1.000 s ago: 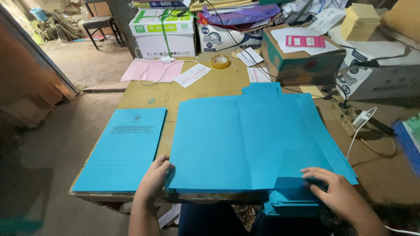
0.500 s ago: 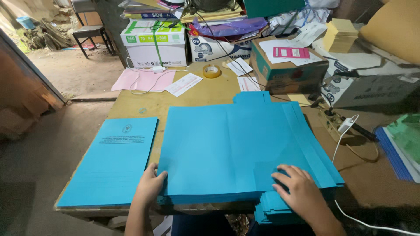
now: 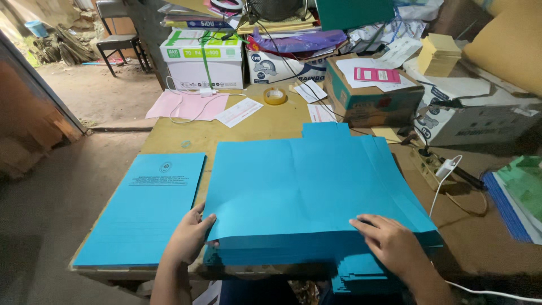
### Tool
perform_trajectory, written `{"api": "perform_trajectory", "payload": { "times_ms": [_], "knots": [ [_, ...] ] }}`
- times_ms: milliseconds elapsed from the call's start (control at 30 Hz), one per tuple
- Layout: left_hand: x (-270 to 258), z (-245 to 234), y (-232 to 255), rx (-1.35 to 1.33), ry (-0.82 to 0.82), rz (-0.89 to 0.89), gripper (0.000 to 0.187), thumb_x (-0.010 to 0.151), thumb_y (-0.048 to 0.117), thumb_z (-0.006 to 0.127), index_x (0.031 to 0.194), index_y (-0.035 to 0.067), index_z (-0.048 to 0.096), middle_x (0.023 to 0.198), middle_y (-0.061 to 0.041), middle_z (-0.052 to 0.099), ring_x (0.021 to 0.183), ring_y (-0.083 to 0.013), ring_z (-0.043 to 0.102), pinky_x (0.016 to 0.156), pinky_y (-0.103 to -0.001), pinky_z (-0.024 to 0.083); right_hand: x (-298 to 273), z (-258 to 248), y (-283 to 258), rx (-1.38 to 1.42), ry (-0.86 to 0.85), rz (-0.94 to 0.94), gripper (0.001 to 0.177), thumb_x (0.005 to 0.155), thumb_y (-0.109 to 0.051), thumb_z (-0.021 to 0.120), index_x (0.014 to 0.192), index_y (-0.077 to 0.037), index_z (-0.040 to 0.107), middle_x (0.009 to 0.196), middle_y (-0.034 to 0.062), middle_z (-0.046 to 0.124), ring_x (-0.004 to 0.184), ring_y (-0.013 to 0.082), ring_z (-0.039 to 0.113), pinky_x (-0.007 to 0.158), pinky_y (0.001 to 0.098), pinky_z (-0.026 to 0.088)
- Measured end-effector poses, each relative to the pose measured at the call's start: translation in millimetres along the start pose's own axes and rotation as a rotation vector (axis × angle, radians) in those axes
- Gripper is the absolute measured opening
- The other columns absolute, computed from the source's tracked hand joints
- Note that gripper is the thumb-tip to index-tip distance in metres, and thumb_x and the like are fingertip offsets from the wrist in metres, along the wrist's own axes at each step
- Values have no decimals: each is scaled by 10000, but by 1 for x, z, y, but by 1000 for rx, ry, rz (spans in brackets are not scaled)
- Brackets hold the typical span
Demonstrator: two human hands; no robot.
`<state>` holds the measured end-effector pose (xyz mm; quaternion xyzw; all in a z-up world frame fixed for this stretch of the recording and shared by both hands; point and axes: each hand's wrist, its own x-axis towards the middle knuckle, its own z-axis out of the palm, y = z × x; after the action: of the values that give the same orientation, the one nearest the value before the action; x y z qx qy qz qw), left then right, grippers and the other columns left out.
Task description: The person folds light blue paper sheets in half on a wooden table. They smooth the creases with their hands and place the folded sheets onto a growing stack to the left.
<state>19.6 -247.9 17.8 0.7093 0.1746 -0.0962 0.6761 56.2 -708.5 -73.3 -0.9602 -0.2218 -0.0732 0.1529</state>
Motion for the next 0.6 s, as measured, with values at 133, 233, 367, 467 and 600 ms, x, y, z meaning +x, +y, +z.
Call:
{"api": "perform_trajectory", "payload": {
  "times_ms": [133,233,367,467,600],
  "knots": [
    [16,0,-11,467,211,0,346,1029,216,469,1364,132,498,1124,-108,625,909,-299,639,679,-467,555,3,5,4,15,79,-153,488,879,-125,723,1349,-256,705,1307,29,724,1184,278,680,962,482,612],
    [30,35,-14,1007,526,289,322,987,182,523,1288,74,563,1154,-154,621,989,-309,619,803,-431,509,12,12,6,43,56,-161,410,893,-150,712,1291,-239,749,1267,23,746,1136,261,709,893,457,626],
    [11,150,2,824,-149,916,390,918,104,706,1305,67,672,1307,-130,676,1176,-289,634,1080,-430,510,14,7,-16,227,-125,-20,262,958,-258,656,1150,-242,833,1199,-20,742,1093,195,703,790,390,629],
    [51,208,-57,945,-414,1335,340,968,370,675,1179,105,710,1133,-117,666,1044,-348,593,856,-466,478,12,11,-11,273,-146,-45,192,928,-250,704,1037,-183,848,1169,-4,746,1086,208,699,840,410,606],
    [54,205,-53,751,-456,1255,310,987,373,677,1080,81,722,1149,-116,674,1051,-326,593,894,-456,457,11,7,-16,332,-128,62,225,905,-235,741,1093,-187,858,1188,-2,756,1071,196,733,876,394,626]
  ]
}}
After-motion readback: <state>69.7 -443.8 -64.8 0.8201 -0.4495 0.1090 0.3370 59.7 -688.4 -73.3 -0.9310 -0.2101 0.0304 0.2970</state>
